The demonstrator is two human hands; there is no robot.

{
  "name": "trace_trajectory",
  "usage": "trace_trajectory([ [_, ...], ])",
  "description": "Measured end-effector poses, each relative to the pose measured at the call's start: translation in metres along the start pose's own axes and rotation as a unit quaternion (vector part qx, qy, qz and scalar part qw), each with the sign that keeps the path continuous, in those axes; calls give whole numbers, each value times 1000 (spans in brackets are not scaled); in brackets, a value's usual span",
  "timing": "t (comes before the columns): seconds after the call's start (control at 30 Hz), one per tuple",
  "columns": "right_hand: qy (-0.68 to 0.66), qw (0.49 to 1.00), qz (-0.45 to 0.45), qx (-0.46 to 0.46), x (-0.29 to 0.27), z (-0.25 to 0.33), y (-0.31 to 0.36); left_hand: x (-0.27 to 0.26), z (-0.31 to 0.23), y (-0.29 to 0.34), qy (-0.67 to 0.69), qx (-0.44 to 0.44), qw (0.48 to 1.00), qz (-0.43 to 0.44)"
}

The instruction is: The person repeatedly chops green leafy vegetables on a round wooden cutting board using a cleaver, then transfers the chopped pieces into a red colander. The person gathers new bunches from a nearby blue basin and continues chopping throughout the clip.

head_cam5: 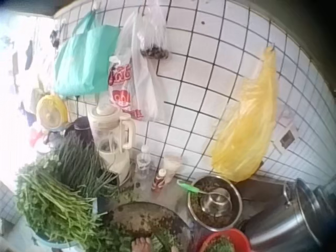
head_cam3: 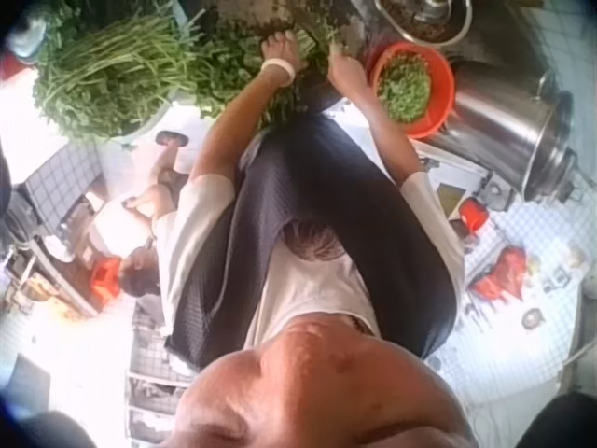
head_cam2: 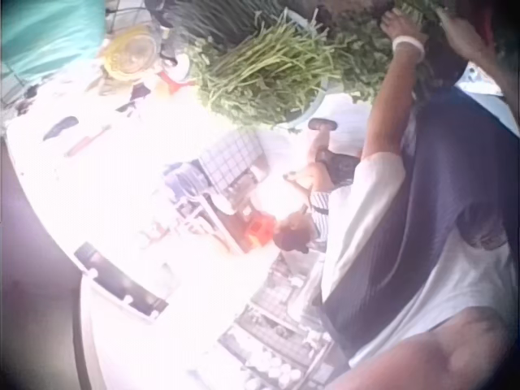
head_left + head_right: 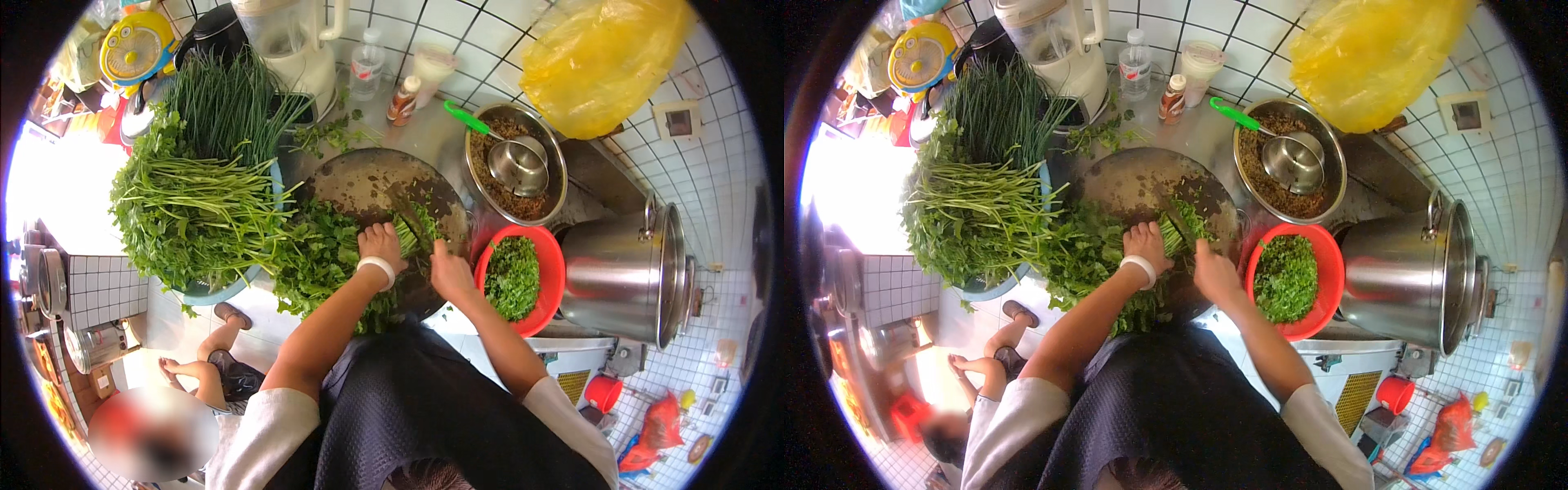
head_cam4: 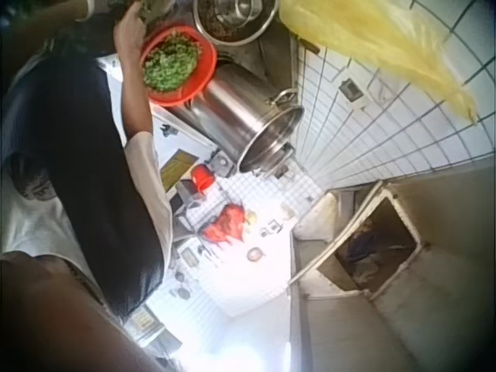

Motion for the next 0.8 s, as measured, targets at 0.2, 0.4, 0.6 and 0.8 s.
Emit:
trace_trajectory([
  [0.2,47,996,71,-24,-42,15,29,1,3,0,-3,-8,1000,20],
  [0.4,58,997,39,-38,-1,21,11,3,-2,-3,-20,13,1000,-2],
  [0.6,-10,1000,-12,11,-35,2,37,-18,7,17,11,6,999,43],
  [0.8,59,994,66,59,-25,-50,134,-21,24,26,-23,27,996,85],
])
Point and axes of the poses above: each hand's wrist, its own y-axis away from the middle knuckle, its own x-axis out of the palm, z = x × y, the point moved 8 cm from there along -y, towards the middle knuckle, and after that the axes turned 1 degree about -y, right-handed, at the moved point
